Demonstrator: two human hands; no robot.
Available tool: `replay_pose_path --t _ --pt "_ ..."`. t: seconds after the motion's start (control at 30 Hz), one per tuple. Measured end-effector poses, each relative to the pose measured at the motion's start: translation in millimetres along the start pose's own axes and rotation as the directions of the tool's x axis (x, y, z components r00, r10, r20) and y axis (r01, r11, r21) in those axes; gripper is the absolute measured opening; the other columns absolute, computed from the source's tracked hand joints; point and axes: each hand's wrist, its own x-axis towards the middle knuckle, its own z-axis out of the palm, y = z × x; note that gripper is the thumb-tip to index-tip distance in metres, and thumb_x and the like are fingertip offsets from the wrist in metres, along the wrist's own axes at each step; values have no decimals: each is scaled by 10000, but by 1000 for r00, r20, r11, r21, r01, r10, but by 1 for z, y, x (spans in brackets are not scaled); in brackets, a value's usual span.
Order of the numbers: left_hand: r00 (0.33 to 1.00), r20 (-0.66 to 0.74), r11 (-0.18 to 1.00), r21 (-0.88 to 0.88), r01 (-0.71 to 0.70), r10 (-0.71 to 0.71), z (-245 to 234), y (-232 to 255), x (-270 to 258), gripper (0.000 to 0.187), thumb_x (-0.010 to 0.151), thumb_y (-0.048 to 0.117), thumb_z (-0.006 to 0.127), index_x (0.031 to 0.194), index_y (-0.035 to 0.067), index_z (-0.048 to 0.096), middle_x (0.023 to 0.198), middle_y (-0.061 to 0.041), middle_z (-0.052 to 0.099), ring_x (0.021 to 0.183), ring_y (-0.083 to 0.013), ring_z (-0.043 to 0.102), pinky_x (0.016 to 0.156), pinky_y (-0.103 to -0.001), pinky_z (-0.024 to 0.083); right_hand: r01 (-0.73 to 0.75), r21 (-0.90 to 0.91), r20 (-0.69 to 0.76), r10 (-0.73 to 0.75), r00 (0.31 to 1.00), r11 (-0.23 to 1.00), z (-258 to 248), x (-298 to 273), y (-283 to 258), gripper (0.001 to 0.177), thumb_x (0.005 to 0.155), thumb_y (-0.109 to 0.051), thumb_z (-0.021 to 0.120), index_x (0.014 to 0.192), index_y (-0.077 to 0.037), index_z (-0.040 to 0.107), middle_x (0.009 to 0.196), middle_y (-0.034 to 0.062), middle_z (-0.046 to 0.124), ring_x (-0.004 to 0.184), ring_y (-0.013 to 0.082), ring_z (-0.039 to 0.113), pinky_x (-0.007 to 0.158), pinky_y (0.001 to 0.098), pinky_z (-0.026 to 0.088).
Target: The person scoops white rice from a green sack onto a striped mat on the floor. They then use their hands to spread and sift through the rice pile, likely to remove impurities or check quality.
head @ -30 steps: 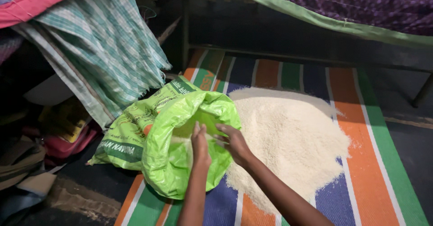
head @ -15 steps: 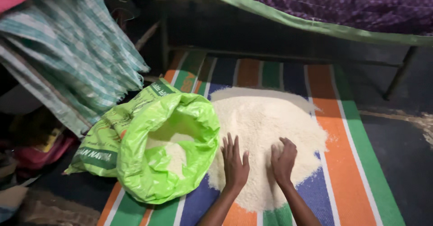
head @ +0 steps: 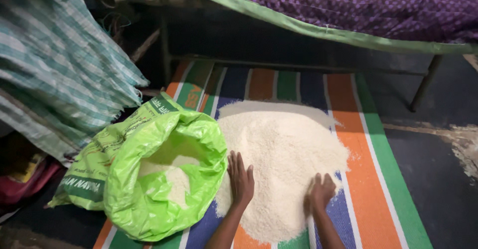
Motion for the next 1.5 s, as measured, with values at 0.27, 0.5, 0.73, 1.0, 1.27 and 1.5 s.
replay_pose_path --t 0.27,0.5,0.73,1.0,1.27,1.5 --pt "957 227 926 -287 244 -182 17 54 4 524 1072 294 421 1551 88 374 1654 -156 289 1528 -343 276 1225 -488 263 -71 263 206 16 978 962 27 -58 -68 593 1003 -318 548 1533 -76 434 1589 165 349 1427 348 395 1169 471 349" --pt "876 350 669 -567 480 -332 1 89 11 454 1028 242 430 1424 91 591 1522 -103 545 1421 -263 509 1181 -373 391 -283 636 440 -36 897 718 32 -100 -118 535 1003 -168 481 1512 -7 446 1541 156 484 1438 276 423 1195 374 294" --pt "729 495 162 -764 624 -472 11 95 5 423 1013 205 488 1387 65 629 1436 -133 633 1312 -260 587 1113 -356 436 -602 756 633 -52 773 259 28 -100 -135 513 1023 -154 380 1488 56 432 1443 209 544 1323 319 526 1156 426 393" --pt "756 452 217 -772 598 -473 -3 111 13 404 1003 242 523 1322 51 680 1352 -92 687 1247 -217 623 1083 -328 445 -552 771 594 -45 803 318 17 -102 -153 478 1043 -171 372 1458 46 469 1434 190 567 1320 292 542 1151 395 396" --pt "736 485 145 -781 607 -472 -30 131 17 388 1008 279 548 1242 32 733 1236 -107 744 1144 -207 675 1023 -317 500 -660 741 669 -49 742 128 10 -104 -161 456 1082 -250 370 1420 33 487 1369 204 574 1274 313 558 1135 430 421" --pt "802 408 104 -862 496 -436 -44 133 22 378 997 275 598 1203 -7 744 1197 -125 753 1106 -209 675 1002 -323 503 -649 747 664 -96 742 144 7 -111 -177 449 1085 -257 381 1404 34 504 1345 194 595 1261 301 568 1130 425 426"
